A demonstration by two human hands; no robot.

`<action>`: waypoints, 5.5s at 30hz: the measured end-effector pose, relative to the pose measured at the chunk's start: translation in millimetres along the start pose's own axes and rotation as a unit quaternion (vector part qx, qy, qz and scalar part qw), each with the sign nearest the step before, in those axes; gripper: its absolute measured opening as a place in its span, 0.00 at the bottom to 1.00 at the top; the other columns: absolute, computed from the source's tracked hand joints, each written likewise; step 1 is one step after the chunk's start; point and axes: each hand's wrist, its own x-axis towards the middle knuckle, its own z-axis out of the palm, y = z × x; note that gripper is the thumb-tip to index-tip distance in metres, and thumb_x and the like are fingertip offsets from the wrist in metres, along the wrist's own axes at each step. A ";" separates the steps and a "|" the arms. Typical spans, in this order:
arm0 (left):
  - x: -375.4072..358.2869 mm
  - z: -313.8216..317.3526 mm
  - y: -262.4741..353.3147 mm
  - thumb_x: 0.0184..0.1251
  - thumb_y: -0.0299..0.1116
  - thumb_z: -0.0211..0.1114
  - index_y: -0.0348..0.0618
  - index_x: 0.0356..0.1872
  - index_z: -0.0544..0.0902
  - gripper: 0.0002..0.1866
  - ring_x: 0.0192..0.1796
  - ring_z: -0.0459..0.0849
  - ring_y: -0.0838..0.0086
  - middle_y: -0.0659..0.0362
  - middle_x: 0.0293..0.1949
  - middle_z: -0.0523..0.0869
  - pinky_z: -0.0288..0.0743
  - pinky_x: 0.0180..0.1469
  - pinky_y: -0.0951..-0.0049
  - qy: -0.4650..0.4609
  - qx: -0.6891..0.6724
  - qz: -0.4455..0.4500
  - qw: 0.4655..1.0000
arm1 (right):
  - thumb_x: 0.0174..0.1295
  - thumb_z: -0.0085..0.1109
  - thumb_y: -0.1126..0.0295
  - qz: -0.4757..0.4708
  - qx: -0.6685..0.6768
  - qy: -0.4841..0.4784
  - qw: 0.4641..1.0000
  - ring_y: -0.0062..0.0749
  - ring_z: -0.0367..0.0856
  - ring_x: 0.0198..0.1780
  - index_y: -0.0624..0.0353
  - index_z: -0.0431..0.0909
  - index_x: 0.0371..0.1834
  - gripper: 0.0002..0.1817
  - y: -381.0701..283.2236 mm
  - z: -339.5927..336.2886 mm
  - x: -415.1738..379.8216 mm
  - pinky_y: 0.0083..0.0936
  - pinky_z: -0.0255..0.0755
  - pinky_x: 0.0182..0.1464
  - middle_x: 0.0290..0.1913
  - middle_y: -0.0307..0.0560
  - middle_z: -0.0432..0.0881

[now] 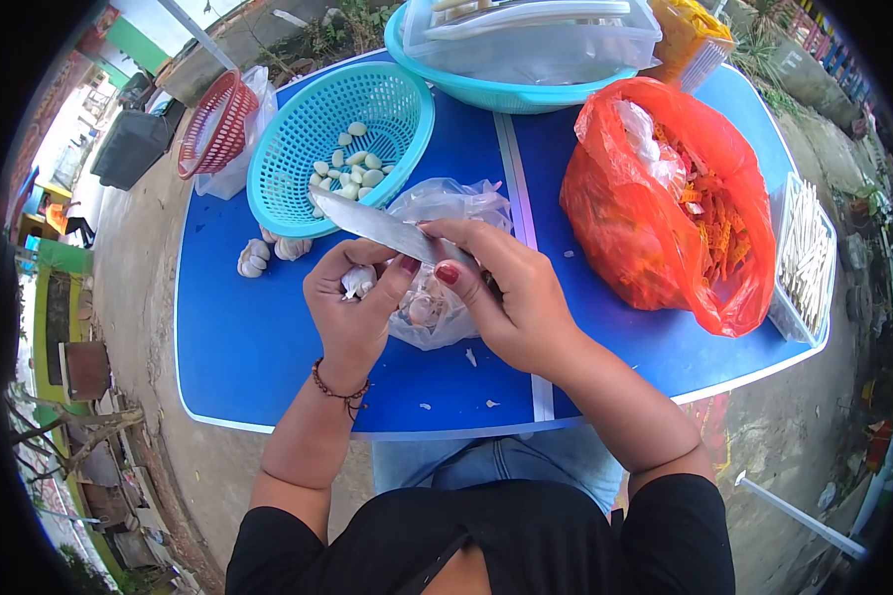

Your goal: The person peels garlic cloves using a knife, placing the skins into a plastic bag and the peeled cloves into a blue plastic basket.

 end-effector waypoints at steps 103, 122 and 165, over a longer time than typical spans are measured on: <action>7.7 -2.4 -0.9 0.60 0.26 0.70 0.37 0.46 0.84 0.13 0.23 0.71 0.90 0.63 0.33 0.85 0.63 0.25 0.88 -0.014 -0.196 -0.208 0.958 | 0.74 0.45 0.63 0.174 0.275 -0.031 0.945 0.09 0.61 0.20 0.59 0.72 0.61 0.18 -0.6 -2.6 -1.5 0.12 0.55 0.22 0.26 0.31 0.71; 6.6 3.2 0.3 0.61 0.27 0.69 0.36 0.46 0.83 0.13 0.30 0.78 0.88 0.60 0.37 0.86 0.70 0.28 0.88 0.003 -0.129 -0.158 0.979 | 0.72 0.47 0.66 0.149 0.179 0.029 0.972 0.17 0.74 0.34 0.64 0.72 0.56 0.15 -3.5 -4.0 -0.9 0.18 0.69 0.37 0.35 0.40 0.79; 6.3 -0.2 -4.8 0.63 0.31 0.69 0.38 0.46 0.82 0.13 0.29 0.74 0.90 0.64 0.37 0.84 0.68 0.27 0.89 0.003 -0.084 -0.105 0.991 | 0.71 0.47 0.69 0.141 0.149 -0.043 0.978 0.22 0.77 0.36 0.62 0.67 0.62 0.18 -13.7 -6.1 -1.9 0.23 0.72 0.42 0.35 0.47 0.78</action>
